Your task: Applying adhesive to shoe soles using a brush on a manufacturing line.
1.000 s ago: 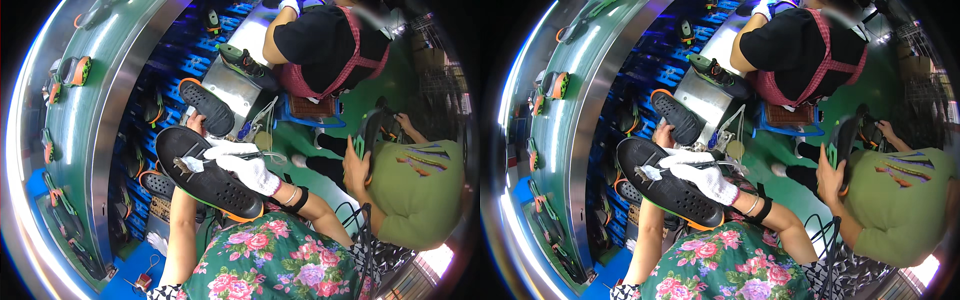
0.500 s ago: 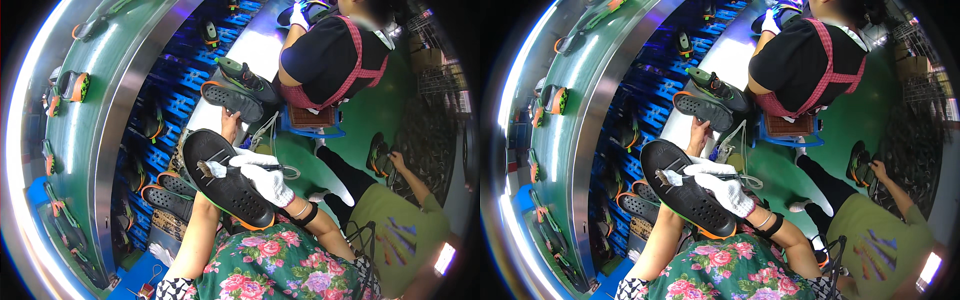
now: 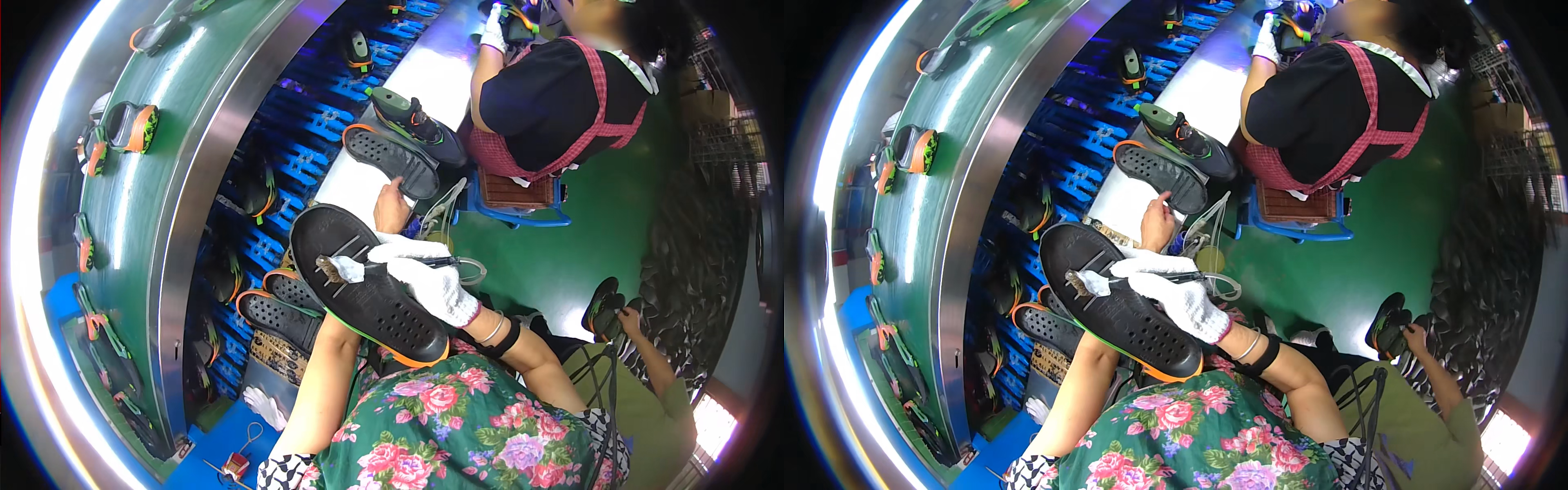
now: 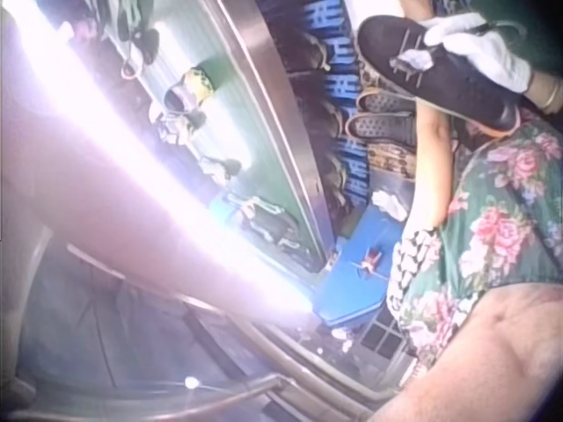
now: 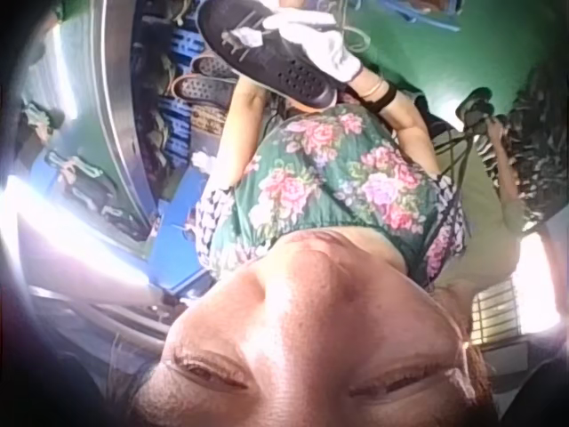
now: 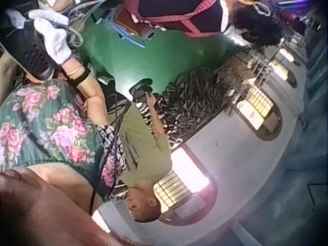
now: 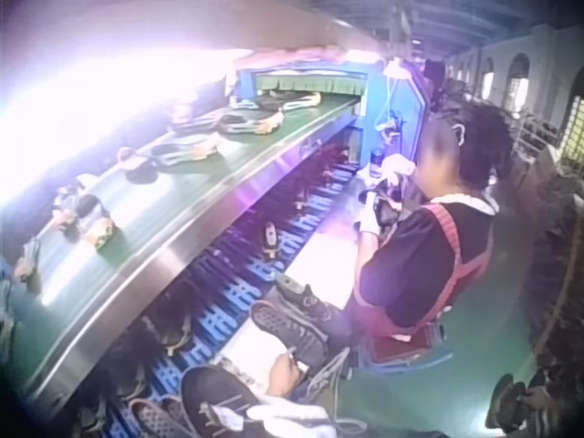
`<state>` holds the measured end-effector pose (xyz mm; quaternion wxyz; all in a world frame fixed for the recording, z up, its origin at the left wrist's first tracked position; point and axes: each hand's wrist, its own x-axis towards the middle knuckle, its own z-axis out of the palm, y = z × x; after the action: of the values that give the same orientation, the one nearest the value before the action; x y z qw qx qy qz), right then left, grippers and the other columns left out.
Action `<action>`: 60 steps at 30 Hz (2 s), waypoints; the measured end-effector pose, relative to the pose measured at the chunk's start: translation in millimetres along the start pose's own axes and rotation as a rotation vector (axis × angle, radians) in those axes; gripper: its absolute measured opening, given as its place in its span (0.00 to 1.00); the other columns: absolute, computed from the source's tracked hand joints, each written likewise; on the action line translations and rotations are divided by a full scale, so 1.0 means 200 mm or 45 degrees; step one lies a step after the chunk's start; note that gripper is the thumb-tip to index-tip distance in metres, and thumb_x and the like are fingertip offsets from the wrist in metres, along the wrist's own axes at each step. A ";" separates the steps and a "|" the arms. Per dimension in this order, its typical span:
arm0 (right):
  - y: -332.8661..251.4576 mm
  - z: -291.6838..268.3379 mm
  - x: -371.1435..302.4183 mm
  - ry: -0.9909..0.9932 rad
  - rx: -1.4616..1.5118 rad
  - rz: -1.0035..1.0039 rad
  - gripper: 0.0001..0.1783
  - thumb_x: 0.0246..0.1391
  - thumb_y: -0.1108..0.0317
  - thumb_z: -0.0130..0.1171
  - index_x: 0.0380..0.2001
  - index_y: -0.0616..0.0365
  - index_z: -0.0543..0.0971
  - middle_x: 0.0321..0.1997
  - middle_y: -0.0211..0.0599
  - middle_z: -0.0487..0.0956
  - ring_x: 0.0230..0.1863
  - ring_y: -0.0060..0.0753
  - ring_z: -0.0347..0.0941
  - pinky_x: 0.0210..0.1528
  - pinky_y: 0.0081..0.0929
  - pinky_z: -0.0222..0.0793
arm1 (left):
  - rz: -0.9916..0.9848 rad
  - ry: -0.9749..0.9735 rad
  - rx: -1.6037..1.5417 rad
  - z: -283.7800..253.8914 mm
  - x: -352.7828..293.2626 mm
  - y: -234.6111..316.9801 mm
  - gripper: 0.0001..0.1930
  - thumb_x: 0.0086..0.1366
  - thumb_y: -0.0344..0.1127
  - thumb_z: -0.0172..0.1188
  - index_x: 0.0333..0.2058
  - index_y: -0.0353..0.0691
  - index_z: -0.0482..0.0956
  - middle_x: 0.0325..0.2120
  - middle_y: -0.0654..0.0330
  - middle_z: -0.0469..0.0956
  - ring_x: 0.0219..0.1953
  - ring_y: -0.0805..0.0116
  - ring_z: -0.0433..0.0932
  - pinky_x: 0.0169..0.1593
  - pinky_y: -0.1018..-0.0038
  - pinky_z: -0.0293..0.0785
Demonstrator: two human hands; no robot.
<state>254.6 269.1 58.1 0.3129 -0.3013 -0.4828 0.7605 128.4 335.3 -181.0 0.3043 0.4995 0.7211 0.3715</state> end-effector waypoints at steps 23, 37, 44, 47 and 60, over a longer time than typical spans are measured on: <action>0.27 -0.18 0.17 0.133 -0.744 -0.489 0.21 0.72 0.67 0.39 0.56 0.71 0.75 0.57 0.48 0.78 0.59 0.39 0.73 0.66 0.34 0.63 | -0.244 0.156 -0.994 -0.28 -0.68 -0.08 0.39 0.60 0.23 0.58 0.70 0.42 0.57 0.28 0.61 0.79 0.31 0.73 0.79 0.36 0.72 0.75; 0.23 -0.04 0.15 0.067 0.401 0.186 0.26 0.70 0.60 0.43 0.62 0.69 0.69 0.64 0.48 0.71 0.66 0.41 0.65 0.72 0.41 0.55 | 0.596 0.484 -0.626 -0.15 -0.62 0.01 0.36 0.59 0.26 0.59 0.68 0.41 0.63 0.33 0.51 0.81 0.34 0.74 0.80 0.37 0.73 0.75; 0.24 -0.08 0.13 0.113 0.262 0.097 0.28 0.69 0.58 0.44 0.63 0.69 0.68 0.65 0.49 0.70 0.66 0.43 0.66 0.72 0.43 0.58 | 0.198 0.184 -0.849 -0.26 -0.78 0.07 0.35 0.59 0.25 0.58 0.67 0.40 0.65 0.30 0.53 0.81 0.32 0.75 0.79 0.35 0.74 0.74; 0.23 -0.05 0.15 0.072 0.217 -0.029 0.26 0.68 0.62 0.47 0.62 0.70 0.69 0.64 0.49 0.71 0.66 0.42 0.65 0.73 0.42 0.54 | -0.299 -0.185 -1.136 -0.43 -1.05 0.08 0.33 0.59 0.23 0.52 0.66 0.39 0.67 0.20 0.66 0.73 0.24 0.77 0.72 0.29 0.76 0.69; 0.36 0.03 0.19 0.016 0.293 0.139 0.26 0.65 0.63 0.49 0.58 0.73 0.72 0.62 0.48 0.74 0.66 0.42 0.67 0.72 0.40 0.55 | -0.677 1.433 -0.408 -0.72 -1.63 -0.27 0.17 0.65 0.30 0.64 0.53 0.39 0.77 0.31 0.68 0.73 0.32 0.79 0.70 0.38 0.80 0.70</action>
<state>213.1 269.9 -11.2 0.3064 -0.2940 -0.3732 0.8249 88.0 -18.2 -126.0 0.0319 -0.0193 0.8053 0.5917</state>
